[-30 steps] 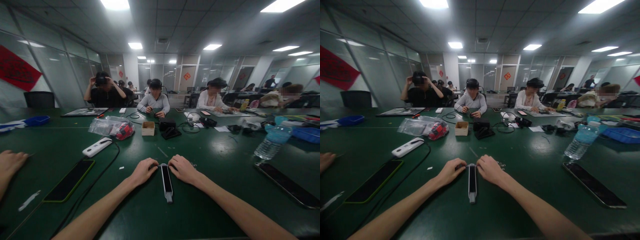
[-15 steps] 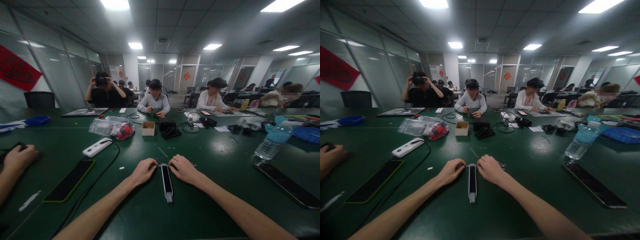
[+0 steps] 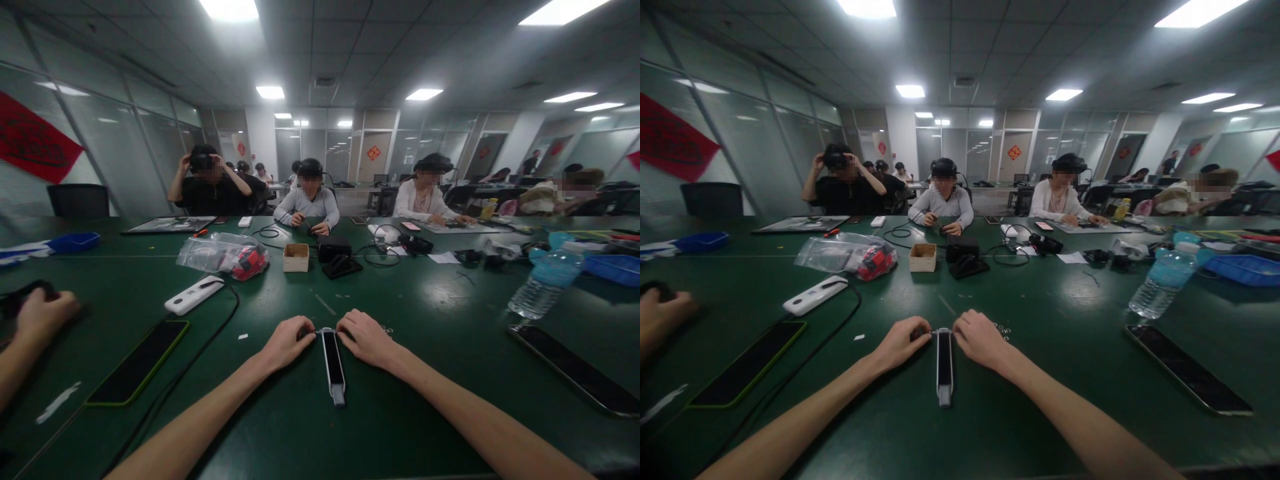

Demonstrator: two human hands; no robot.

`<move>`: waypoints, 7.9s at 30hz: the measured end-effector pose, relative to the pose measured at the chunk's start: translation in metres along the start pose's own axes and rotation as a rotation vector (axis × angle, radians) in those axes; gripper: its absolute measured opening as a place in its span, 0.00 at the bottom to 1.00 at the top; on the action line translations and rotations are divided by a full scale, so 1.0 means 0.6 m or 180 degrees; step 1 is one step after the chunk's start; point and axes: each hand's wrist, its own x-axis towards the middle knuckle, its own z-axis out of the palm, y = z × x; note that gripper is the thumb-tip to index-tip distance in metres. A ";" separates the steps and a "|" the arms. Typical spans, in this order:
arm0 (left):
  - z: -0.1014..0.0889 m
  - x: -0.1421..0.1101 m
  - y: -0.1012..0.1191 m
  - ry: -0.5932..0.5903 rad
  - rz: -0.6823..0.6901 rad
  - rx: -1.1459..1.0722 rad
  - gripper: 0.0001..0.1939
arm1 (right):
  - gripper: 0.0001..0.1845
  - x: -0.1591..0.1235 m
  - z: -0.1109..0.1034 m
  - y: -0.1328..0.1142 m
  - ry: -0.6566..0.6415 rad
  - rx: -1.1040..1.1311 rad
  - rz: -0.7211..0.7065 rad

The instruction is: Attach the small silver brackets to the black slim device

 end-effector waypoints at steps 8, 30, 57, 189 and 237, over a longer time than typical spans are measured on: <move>0.002 0.001 0.004 -0.0020 -0.0012 0.0124 0.06 | 0.10 0.002 0.000 -0.003 -0.0048 0.0024 0.0029; 0.007 0.008 0.007 -0.0001 -0.0026 0.0583 0.05 | 0.12 -0.003 -0.042 0.057 0.0117 -0.0384 0.0035; 0.012 0.007 -0.003 0.0042 0.0050 0.0475 0.07 | 0.10 -0.024 -0.050 0.140 -0.1039 0.0048 0.1240; 0.009 0.002 0.007 0.0204 -0.0029 0.0650 0.09 | 0.08 -0.022 -0.053 0.137 -0.0845 -0.0102 0.1006; 0.004 0.000 0.008 0.0374 -0.0285 0.0798 0.06 | 0.11 0.004 0.014 0.006 0.0192 -0.0462 -0.0009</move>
